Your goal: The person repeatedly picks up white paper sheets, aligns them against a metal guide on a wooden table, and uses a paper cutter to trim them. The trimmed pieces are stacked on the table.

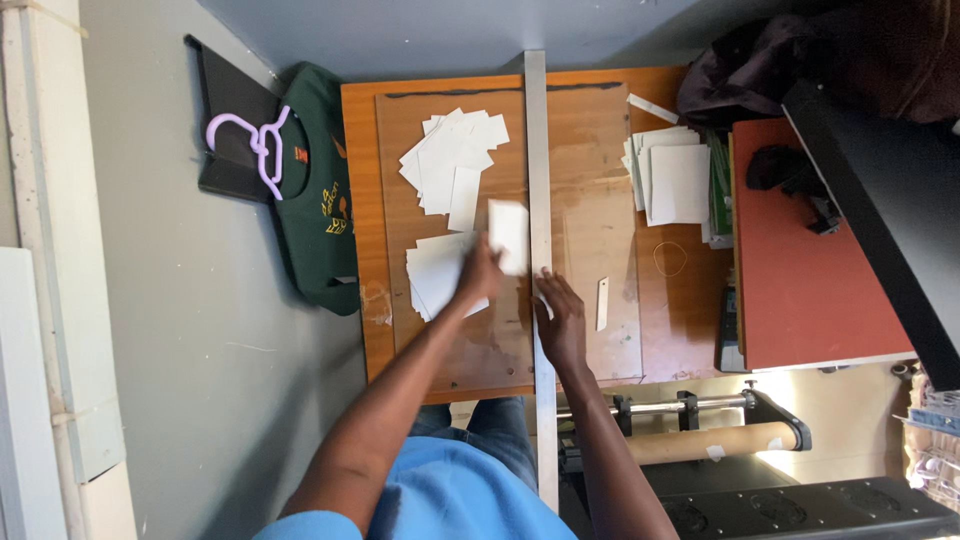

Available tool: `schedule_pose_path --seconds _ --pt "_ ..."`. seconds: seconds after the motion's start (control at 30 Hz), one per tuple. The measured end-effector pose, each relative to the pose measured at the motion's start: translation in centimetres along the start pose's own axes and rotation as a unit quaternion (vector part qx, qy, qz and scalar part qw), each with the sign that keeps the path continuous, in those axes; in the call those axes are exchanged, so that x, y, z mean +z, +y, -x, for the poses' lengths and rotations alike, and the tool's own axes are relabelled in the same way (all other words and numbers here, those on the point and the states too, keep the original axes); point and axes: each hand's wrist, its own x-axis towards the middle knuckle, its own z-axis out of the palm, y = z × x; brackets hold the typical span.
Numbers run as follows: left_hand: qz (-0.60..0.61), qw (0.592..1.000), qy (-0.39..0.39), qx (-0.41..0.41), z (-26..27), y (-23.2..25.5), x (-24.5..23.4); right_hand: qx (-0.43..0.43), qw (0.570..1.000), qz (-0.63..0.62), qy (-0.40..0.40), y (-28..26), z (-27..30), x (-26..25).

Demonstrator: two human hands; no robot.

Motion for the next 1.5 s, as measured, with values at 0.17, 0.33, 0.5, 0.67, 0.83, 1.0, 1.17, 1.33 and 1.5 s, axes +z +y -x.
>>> schedule_pose_path --seconds 0.17,0.33,0.5,0.67,0.83,1.0,1.17,1.33,1.5 --pt "-0.173 0.977 0.121 0.014 -4.7 1.0 -8.4 0.075 0.997 -0.012 0.002 1.3 2.0 -0.8" --pt "-0.280 0.937 0.207 0.005 -5.9 -0.3 -11.5 0.143 0.989 -0.013 -0.039 -1.8 1.6 0.1" --pt "-0.273 0.925 0.259 0.046 -2.2 -1.8 -11.4 0.174 0.979 0.021 -0.107 -3.8 0.8 5.9" --pt "-0.193 0.939 0.266 0.103 4.1 -3.4 -11.8 0.240 0.960 -0.014 -0.141 -4.7 0.2 8.3" --pt "-0.119 0.947 0.264 0.141 7.5 -3.7 -13.8 0.272 0.951 -0.059 -0.135 -4.0 0.4 8.2" --pt "-0.146 0.944 0.274 0.112 8.1 -3.9 -15.1 0.282 0.942 -0.020 -0.182 1.1 2.0 11.0" --pt "-0.165 0.942 0.258 0.140 7.4 -3.1 -13.8 0.361 0.898 -0.210 -0.142 1.6 0.8 7.9" --pt "-0.166 0.948 0.220 0.160 5.8 -3.6 -9.0 0.355 0.889 -0.287 0.015 4.1 -1.6 0.4" --pt "-0.187 0.955 0.031 0.230 5.9 0.4 -3.8 0.331 0.934 -0.020 0.132 10.7 -2.8 -2.0"
